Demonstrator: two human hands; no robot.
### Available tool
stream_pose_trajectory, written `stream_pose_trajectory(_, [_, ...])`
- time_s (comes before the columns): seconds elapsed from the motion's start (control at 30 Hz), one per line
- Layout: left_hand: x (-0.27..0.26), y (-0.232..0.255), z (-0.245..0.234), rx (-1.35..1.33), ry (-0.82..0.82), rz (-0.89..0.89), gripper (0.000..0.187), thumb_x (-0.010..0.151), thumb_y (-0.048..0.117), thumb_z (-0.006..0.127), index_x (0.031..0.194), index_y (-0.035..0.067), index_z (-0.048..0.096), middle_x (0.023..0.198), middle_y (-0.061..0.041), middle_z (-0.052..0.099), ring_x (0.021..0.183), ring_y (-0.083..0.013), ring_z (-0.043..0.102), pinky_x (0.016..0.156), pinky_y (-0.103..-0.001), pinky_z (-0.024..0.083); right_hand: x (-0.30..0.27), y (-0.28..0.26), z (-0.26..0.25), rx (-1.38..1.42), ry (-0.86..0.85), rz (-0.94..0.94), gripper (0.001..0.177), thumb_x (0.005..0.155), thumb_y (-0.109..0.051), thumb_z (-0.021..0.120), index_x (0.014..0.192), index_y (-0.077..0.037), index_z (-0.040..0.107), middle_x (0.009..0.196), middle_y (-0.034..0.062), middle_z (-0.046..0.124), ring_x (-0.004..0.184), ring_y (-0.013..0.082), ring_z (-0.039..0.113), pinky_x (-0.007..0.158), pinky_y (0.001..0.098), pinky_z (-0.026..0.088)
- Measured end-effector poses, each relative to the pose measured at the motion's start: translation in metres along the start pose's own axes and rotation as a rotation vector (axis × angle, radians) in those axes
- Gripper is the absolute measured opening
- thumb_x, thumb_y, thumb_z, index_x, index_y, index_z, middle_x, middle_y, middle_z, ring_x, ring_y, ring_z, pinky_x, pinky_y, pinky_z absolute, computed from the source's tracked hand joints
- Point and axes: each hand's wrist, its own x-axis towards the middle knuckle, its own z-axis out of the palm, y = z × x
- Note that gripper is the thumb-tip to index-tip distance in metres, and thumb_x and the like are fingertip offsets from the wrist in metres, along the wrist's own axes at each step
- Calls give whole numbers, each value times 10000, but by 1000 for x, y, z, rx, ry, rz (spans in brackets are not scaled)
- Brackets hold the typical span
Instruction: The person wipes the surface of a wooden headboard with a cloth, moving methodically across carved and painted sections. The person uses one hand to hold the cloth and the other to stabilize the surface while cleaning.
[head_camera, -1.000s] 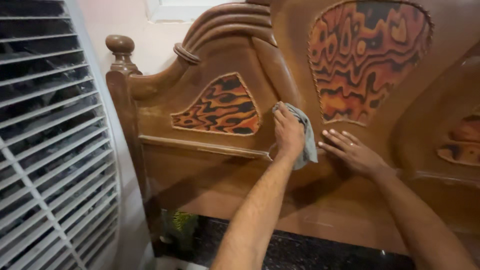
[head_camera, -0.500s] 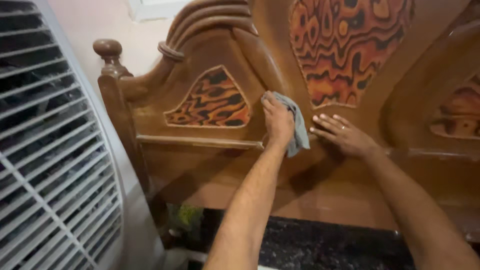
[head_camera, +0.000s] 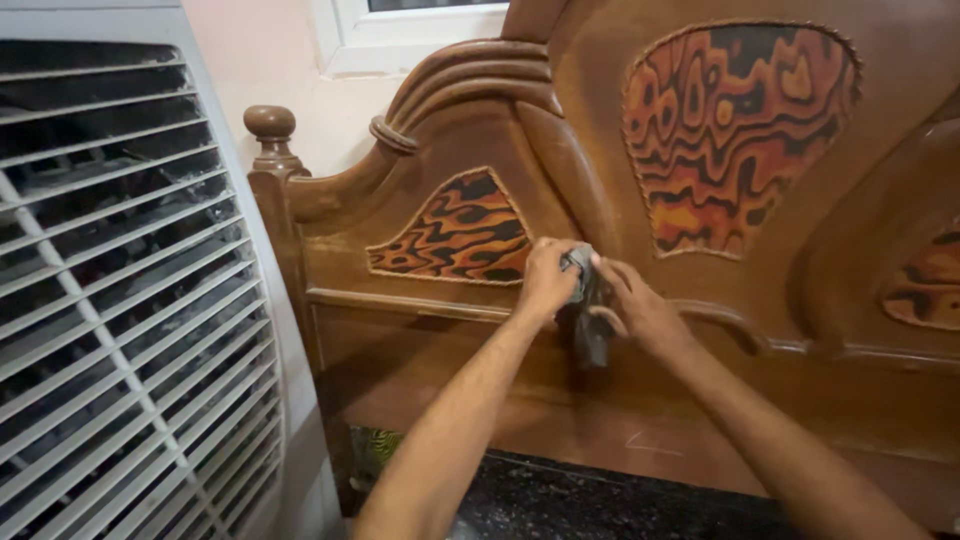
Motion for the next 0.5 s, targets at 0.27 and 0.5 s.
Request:
stream_pose_trajectory(0.27, [10, -55, -12, -604, -225, -441, 402, 763, 95, 791, 1160, 93, 730, 1004, -123, 798, 923, -221, 740, 818, -337, 577, 56, -17, 11, 202, 80, 146, 542, 792, 0, 722, 1317, -130, 689, 1004, 168, 663, 945, 348, 673, 848, 413, 551])
stream_pose_trajectory(0.5, [7, -4, -100, 684, -126, -53, 990, 618, 270, 979, 1451, 158, 456, 1614, -242, 224, 1441, -457, 245, 974, -710, 450, 117, 23, -10, 65, 385, 41, 565, 883, 68, 604, 1419, -108, 626, 1407, 176, 554, 1327, 379, 578, 1134, 467, 506])
